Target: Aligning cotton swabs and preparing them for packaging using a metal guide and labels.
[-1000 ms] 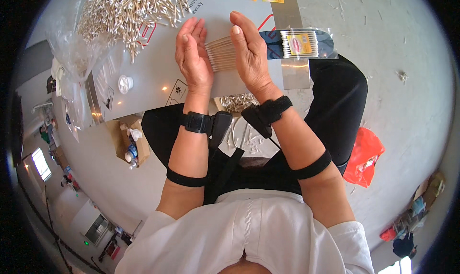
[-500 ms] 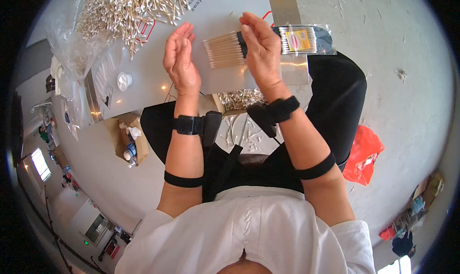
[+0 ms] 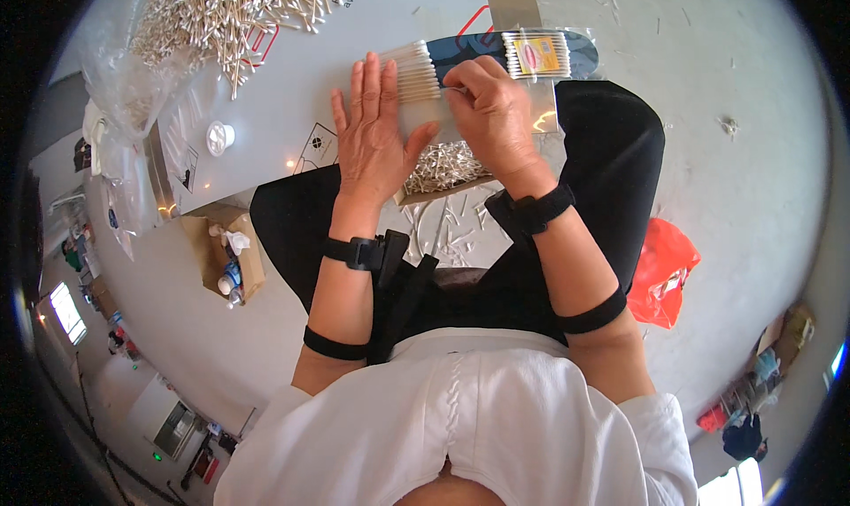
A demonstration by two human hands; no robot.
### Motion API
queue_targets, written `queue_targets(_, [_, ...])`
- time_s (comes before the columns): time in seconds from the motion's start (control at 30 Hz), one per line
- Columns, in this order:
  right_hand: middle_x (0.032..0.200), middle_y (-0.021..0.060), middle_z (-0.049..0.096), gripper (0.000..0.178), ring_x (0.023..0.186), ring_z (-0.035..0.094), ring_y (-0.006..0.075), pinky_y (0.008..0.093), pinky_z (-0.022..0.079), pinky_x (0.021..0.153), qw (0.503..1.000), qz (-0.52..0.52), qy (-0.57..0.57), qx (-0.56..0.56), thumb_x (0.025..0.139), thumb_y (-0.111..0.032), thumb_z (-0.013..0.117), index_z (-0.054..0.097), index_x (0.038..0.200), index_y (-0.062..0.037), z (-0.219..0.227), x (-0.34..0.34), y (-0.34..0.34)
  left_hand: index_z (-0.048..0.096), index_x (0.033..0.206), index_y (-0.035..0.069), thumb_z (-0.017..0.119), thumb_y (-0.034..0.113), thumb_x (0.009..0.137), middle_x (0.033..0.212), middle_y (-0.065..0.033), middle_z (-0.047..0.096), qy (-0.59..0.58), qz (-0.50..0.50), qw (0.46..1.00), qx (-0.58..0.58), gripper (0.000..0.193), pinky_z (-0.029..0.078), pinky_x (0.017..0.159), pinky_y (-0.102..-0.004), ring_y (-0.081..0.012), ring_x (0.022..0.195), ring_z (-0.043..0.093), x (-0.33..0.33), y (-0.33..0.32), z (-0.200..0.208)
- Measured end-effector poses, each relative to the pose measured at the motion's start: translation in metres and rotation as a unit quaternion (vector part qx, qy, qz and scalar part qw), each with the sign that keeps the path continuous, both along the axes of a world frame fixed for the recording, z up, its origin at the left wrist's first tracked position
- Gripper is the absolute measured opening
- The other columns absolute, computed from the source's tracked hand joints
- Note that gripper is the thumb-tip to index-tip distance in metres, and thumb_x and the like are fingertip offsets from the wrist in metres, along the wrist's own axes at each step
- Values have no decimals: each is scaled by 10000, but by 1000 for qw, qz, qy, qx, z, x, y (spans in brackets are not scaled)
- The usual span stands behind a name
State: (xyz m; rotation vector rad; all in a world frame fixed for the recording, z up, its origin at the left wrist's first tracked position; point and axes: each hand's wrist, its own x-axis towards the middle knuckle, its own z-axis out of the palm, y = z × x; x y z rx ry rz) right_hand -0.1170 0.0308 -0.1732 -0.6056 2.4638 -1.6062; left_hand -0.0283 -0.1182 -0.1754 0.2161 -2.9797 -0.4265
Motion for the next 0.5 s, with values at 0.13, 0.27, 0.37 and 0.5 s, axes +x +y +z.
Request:
queue_targets(0.13, [808, 70, 602, 70, 717, 632, 265, 347, 503, 622, 998, 10, 38, 43, 787, -50, 647, 661, 851, -73, -2, 2, -2, 200, 1514, 74, 544, 591, 857, 1577, -129, 194, -12, -1, 1000, -5, 905, 109, 1149, -568, -299, 1457, 182, -2, 1, -5])
queue_targets(0.27, [796, 59, 599, 59, 736, 626, 273, 368, 502, 626, 997, 0, 52, 59, 780, -77, 662, 681, 833, -91, -2, 4, -5, 188, 1518, 85, 541, 588, 857, 1579, -119, 191, -7, 1, 1000, -5, 902, 110, 1150, -566, -285, 1458, 185, -1, 1, -7])
queue_targets(0.37, [792, 56, 600, 54, 752, 627, 267, 371, 504, 634, 995, -1, 74, 72, 774, -79, 668, 687, 823, -93, -3, 4, -6, 186, 1518, 89, 535, 589, 859, 1579, -115, 190, -11, 4, 1000, -7, 898, 112, 1150, -565, -279, 1458, 187, -1, 2, -7])
queue_targets(0.5, [788, 51, 601, 56, 770, 628, 265, 374, 508, 648, 990, 1, 105, 97, 767, -83, 675, 691, 818, -98, -2, 5, -7, 187, 1518, 89, 531, 589, 861, 1579, -115, 190, -8, 5, 1000, -4, 894, 110, 1150, -565, -280, 1458, 186, -2, 1, -7])
